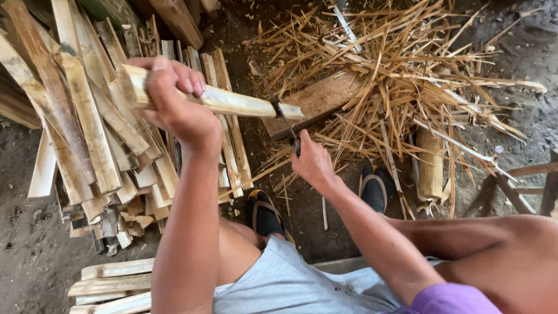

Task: The person sits on the ground and uses a knife to sharpen the end of bamboo sticks. They hold each stick with one hand and scrape the knife along the tip to create a point, then place the finished sticks into a pile.

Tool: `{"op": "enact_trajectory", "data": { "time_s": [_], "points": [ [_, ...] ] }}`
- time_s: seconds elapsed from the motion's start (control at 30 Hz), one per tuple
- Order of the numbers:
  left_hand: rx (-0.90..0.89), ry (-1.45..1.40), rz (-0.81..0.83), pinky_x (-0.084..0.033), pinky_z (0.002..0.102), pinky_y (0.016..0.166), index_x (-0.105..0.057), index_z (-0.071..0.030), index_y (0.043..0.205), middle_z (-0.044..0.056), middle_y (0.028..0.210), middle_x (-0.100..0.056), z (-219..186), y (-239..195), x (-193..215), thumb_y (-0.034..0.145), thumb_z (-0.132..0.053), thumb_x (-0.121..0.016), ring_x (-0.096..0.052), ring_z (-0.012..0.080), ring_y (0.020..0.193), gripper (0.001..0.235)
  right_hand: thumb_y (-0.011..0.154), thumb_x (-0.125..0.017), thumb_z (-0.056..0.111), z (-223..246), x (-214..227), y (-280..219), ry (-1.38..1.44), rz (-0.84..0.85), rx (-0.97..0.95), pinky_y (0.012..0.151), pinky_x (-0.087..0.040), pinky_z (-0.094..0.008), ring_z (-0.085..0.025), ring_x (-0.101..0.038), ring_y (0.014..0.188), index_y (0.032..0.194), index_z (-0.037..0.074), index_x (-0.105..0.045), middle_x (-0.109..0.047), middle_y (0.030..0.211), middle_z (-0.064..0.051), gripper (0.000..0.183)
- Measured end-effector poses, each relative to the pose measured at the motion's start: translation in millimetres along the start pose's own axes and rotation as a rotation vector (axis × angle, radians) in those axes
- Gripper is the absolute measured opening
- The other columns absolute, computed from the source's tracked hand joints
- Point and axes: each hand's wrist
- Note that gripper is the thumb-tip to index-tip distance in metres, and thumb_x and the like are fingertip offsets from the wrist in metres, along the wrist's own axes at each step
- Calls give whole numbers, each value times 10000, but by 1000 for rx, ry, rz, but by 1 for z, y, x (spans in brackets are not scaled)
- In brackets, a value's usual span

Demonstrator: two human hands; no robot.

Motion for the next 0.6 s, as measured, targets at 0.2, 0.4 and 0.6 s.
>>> {"op": "enact_trajectory", "data": {
  "time_s": [0.2,0.4,0.6],
  "points": [
    [13,-20,-26,-397,282,435,-492,-80,906,-4,656,-441,1,4,-1,975,-45,-525,-404,96,518,84,930,-595,125,-13,-10,-7,114,33,158,486,-505,-476,-321,-630,565,1117,24,-473,-665,776,-164,246],
    [17,-13,-70,-411,303,451,-501,-68,929,1,669,-439,1,4,-4,972,-23,-527,-398,101,527,67,907,-611,139,-46,-22,38,-14,5,4,581,-537,-499,-340,-658,600,1258,-5,-448,-658,789,-179,413],
    [60,38,-142,-408,292,414,-520,-59,920,5,643,-446,-8,13,1,963,-39,-515,-410,104,500,48,942,-574,146,-70,-31,50,-37,95,-81,574,-561,-511,-349,-634,601,1326,9,-452,-666,774,-234,427]
  ]
}}
Point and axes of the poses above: each hand's wrist, its own y-axis towards the middle knuckle, its own x-axis out of the back of the hand, z = x × y
